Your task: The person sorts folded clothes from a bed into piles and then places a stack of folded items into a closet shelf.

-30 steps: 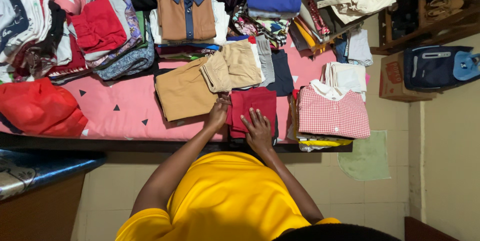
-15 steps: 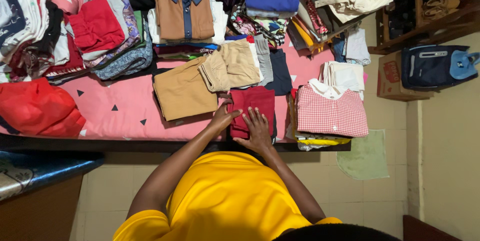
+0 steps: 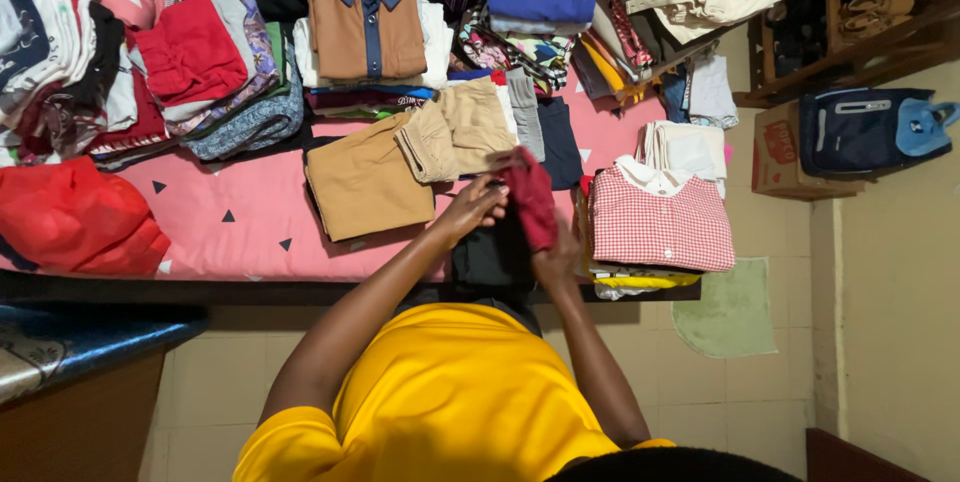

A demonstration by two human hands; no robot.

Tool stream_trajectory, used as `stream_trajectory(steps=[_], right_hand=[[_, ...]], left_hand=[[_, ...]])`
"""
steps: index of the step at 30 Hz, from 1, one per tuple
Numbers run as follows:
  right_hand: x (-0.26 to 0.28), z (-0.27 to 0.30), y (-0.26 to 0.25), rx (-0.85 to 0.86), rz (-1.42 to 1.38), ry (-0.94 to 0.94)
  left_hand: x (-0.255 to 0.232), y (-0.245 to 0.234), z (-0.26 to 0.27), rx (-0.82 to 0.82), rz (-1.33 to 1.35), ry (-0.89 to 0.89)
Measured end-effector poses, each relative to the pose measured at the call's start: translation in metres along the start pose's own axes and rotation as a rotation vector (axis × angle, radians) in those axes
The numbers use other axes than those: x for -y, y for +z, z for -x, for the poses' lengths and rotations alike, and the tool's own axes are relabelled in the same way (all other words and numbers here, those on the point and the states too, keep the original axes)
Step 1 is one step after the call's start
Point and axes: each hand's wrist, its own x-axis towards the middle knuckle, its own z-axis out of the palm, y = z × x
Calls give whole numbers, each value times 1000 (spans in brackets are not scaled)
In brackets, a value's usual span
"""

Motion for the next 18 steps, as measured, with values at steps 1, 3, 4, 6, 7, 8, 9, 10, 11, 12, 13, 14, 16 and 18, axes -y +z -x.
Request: stream_trajectory(steps=[1,3,4,6,7,8,9,10,11,12,13,14,16,18], right_hand=[[-1,-9,-9,0,0,-2],[2,-29,-35,-72,-241,134],[7,-41,-48,-72,-241,132],[21,-59,-73,-36,-715,473],[27,-64,-84,-36,-713,473],[30,-67,-95,58,-999,543],[31,-68,-101,158,-1285,611],[30,-68,-100,158,-1284,611],[26,-66,-96,272,-1363,741],[19,-63,-88,389,-1436,871],[11,-58,-78,388,-1435,873],[3,-51,-66,459,-1441,907],[-11,-44,-46,533,-1448,944],[-18,-41,-35,532,-1194,1091]], left_hand=[[1,-2,-5,-1,1,2],[-2,-3,-11,20,-39,208],[-6,-3,-12,19,-38,210],[-12,-2,-11,-92,-238,147],[-13,-1,-10,-91,-236,147],[-12,0,-9,-87,-260,154],[-11,1,-7,-83,-284,160],[-9,0,-4,-82,-283,160],[-6,0,1,-21,-222,148],[-4,1,7,40,-162,135],[0,2,13,41,-160,134],[5,3,21,109,-7,20],[16,5,33,172,146,-96],[28,7,37,47,242,-122]])
